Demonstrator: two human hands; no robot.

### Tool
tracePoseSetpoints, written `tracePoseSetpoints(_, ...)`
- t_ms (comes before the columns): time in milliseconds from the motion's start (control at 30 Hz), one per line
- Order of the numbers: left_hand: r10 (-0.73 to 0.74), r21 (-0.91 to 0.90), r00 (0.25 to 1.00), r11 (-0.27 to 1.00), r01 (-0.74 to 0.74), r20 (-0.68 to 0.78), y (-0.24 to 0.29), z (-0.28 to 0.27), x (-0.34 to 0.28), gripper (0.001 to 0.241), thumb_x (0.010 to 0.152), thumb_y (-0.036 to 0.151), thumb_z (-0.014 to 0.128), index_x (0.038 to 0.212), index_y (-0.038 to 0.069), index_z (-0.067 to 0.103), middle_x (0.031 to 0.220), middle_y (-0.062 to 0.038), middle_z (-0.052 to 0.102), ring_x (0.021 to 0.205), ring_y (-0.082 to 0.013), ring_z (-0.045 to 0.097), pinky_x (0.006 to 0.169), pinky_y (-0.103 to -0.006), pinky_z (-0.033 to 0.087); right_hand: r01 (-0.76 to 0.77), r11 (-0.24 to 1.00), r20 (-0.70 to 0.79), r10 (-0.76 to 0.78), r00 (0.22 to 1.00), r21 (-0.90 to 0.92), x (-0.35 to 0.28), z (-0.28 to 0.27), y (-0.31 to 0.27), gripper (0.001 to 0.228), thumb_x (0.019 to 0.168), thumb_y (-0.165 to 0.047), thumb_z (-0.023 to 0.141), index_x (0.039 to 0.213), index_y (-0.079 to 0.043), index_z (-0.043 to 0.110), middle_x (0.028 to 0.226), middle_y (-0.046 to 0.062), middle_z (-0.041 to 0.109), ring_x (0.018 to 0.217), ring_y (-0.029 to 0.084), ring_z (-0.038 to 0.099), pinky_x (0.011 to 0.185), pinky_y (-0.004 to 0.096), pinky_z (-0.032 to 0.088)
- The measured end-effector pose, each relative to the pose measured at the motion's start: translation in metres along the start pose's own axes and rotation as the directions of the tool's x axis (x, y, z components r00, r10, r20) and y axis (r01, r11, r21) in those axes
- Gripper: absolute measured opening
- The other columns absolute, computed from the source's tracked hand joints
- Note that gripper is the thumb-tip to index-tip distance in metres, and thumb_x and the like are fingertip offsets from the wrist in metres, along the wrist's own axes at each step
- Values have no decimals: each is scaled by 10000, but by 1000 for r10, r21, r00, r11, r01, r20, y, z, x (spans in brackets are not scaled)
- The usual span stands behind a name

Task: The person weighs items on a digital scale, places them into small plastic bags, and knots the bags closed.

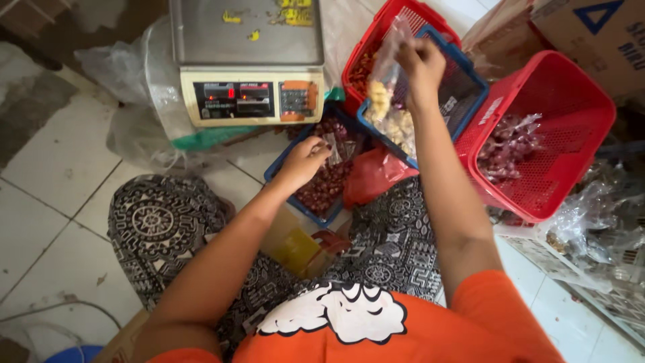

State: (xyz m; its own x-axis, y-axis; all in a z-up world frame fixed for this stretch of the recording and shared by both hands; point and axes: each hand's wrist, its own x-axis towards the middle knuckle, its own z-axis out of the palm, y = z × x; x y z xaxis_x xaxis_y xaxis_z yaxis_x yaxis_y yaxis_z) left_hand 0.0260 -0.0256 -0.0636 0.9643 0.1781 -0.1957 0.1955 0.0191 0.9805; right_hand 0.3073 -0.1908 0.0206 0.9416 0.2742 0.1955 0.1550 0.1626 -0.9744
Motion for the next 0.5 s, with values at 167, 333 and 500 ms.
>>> tracePoseSetpoints(167,184,109,976,979,-171,-117,-10,-4,5,303,940,248,701,1121,7,665,968,-109,736,867,-202,709,753,-341,554,-246,917,38,270,962,-313,37,62,5,199,965,-162,729,839,-26,657,691,63,635,576,179,598,534,342,474)
tracePoseSetpoints(333,107,54,987,993,-101,-121,-4,-13,-1,279,981,259,680,1097,6,662,929,-111,735,837,-201,701,745,-342,558,-259,690,-11,342,940,-676,25,25,46,207,955,-195,753,884,-16,678,744,52,658,637,163,613,589,340,495)
tracePoseSetpoints(500,39,-40,994,998,-43,-99,17,-19,-9,293,981,280,651,1106,14,647,965,-88,732,838,-167,713,721,-316,580,-199,580,52,385,921,-790,24,24,73,236,944,-228,777,929,-5,699,797,40,682,698,147,629,645,337,515)
